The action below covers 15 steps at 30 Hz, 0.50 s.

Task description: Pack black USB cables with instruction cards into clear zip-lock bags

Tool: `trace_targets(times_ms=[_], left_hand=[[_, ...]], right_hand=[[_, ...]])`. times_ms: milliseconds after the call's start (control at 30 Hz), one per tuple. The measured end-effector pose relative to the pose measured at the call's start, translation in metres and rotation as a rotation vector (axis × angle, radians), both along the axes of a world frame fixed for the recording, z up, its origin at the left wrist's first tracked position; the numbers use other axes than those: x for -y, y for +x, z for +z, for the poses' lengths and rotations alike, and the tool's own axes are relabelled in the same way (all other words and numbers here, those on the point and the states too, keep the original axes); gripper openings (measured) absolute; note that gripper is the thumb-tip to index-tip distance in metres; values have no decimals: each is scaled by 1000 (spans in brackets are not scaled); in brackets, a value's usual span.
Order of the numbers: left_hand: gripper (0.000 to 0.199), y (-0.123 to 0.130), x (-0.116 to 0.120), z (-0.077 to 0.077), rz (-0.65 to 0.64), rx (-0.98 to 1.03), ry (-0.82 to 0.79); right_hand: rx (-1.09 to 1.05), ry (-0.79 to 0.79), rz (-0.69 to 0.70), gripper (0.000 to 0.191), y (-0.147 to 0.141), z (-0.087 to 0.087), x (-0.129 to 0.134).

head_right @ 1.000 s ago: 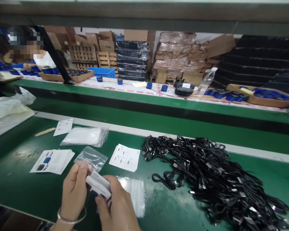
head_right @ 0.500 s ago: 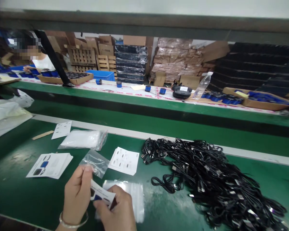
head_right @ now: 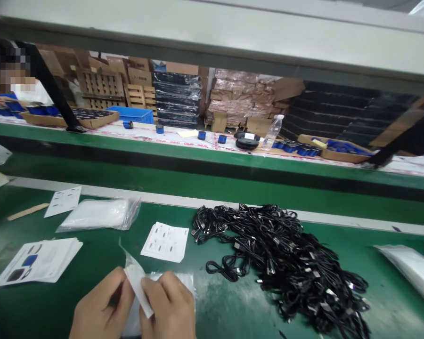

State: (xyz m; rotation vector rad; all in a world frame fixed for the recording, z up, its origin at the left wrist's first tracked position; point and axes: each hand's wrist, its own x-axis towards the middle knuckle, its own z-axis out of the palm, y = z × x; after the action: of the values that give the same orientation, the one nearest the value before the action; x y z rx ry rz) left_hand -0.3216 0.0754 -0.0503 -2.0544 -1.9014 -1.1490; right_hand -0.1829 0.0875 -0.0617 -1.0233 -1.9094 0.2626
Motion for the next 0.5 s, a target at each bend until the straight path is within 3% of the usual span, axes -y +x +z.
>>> trace_targets(times_ms=[167,333,500], left_hand=[[22,5,0,-1,-70,-82,-3],[21,9,2,-5,-207,-157,8],[20,9,6,-1,-281,-200,-39]], right_hand=[[292,-148,-25,35,4,7,3],[266,-371,42,30,7,17,-2],[177,-566,332,27,22,33,-4]])
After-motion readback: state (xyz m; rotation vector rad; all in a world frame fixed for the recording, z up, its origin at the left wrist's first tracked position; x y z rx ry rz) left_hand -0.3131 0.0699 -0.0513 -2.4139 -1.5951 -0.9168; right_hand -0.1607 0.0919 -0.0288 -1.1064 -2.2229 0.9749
